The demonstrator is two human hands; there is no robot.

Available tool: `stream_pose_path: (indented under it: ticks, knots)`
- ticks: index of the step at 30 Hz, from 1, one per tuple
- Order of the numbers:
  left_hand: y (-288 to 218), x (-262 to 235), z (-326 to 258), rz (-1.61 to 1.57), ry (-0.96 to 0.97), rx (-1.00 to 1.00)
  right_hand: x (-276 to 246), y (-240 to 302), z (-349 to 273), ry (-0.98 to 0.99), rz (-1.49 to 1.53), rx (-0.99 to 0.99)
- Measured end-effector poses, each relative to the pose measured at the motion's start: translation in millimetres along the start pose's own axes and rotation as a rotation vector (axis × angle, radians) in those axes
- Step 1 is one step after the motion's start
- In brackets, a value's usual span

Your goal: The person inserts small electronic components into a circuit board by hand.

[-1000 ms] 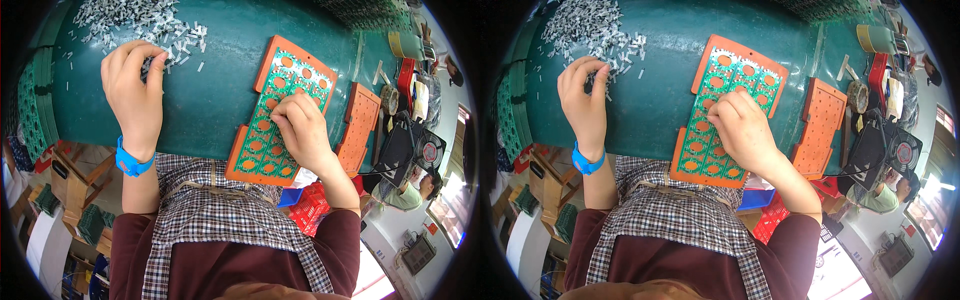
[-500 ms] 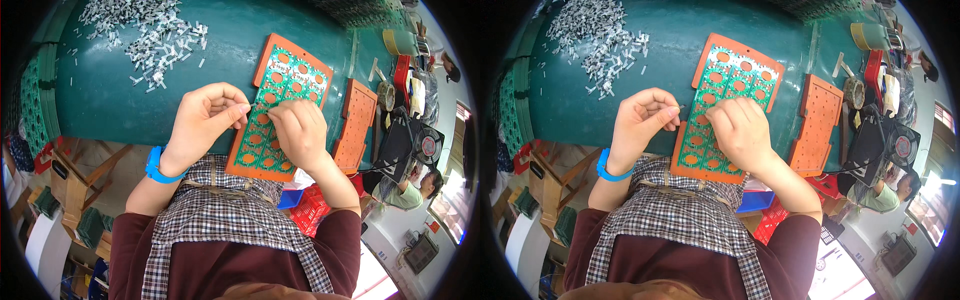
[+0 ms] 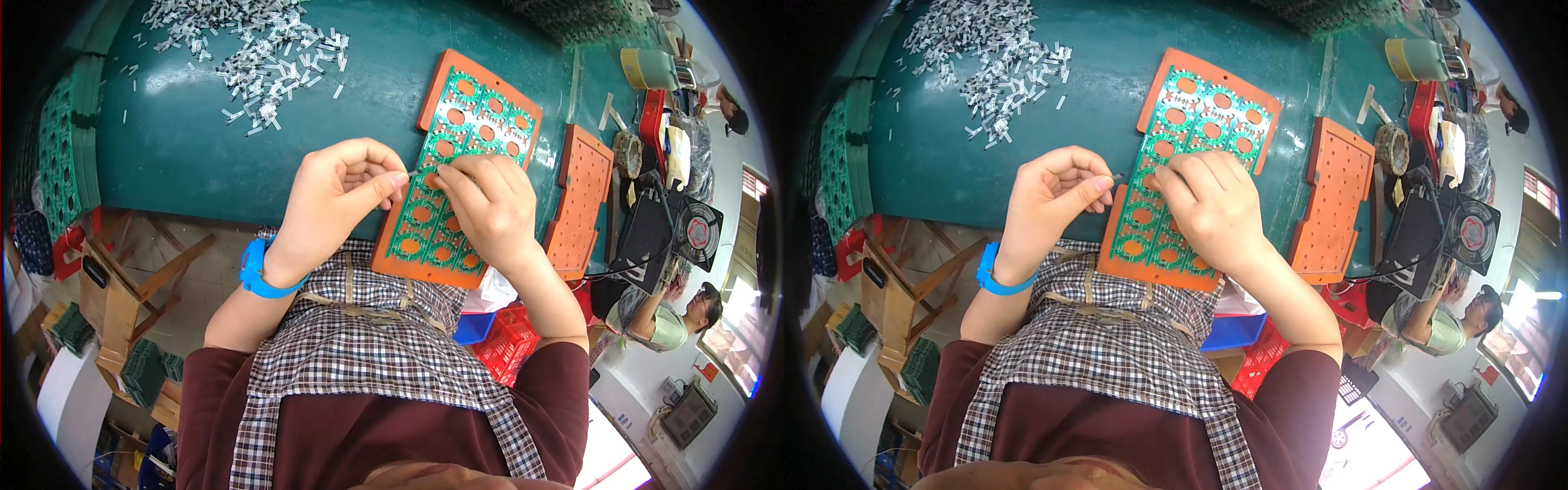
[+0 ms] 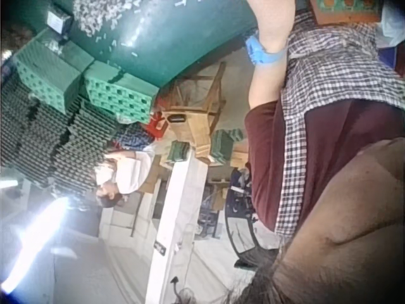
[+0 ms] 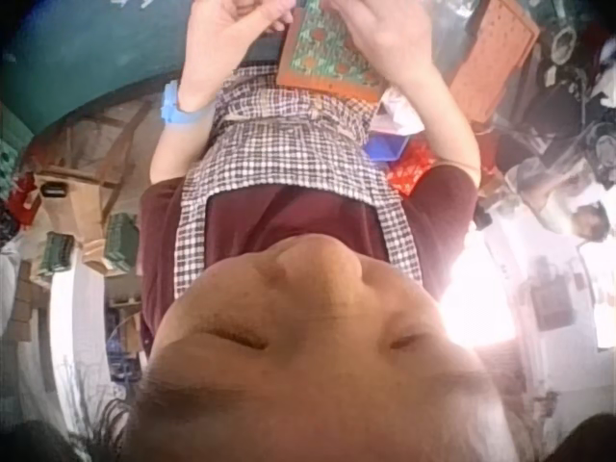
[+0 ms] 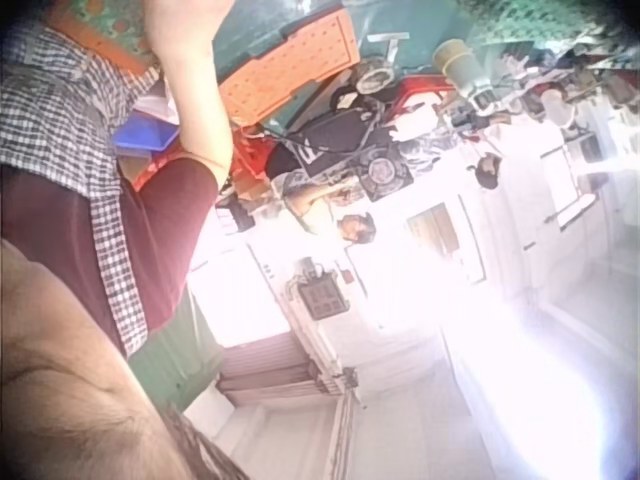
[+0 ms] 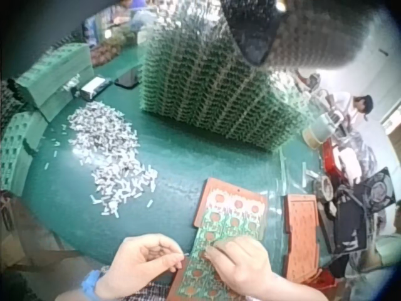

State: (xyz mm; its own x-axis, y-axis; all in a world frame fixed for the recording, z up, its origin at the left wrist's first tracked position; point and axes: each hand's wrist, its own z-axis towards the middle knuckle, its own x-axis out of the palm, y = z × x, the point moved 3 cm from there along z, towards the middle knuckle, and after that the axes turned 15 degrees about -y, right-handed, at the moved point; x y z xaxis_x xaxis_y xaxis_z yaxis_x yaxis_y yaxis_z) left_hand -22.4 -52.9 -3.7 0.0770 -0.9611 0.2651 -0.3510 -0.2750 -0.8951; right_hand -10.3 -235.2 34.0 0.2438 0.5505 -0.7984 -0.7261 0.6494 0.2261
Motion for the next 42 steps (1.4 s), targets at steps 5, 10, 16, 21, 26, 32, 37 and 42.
stream_pose_path:
  ticks: [5,10,16,21,26,32,37,42]
  knots:
    - [3.6,9.4,-6.2,-0.098,0.168,-0.138,-12.8,8.0,7.1,-0.051,0.255,0.226]
    - [2.3,11.3,-8.4,0.012,0.204,-0.196,-10.8,5.8,-0.8,-0.046,0.441,0.366]
    - [-0.1,-8.7,3.4,0.064,-0.115,0.087,-1.2,4.6,-11.4,0.164,0.283,0.4]
    - [2.9,-6.7,1.5,0.051,-0.092,0.104,-0.6,4.4,-10.3,0.174,0.273,0.366]
    - [2.5,-5.4,0.8,0.007,-0.078,0.056,1.3,5.9,-13.8,0.16,0.242,0.359]
    - [4.6,0.6,-2.6,-0.018,-0.042,-0.013,-0.8,12.0,-24.4,0.042,0.108,0.124]
    - [1.8,12.3,-10.2,0.004,0.031,-0.013,-14.6,15.6,-8.4,-0.049,0.224,0.31]
    - [0.0,21.1,-19.0,0.099,0.101,0.039,-11.7,14.7,-19.8,0.0,0.424,0.42]
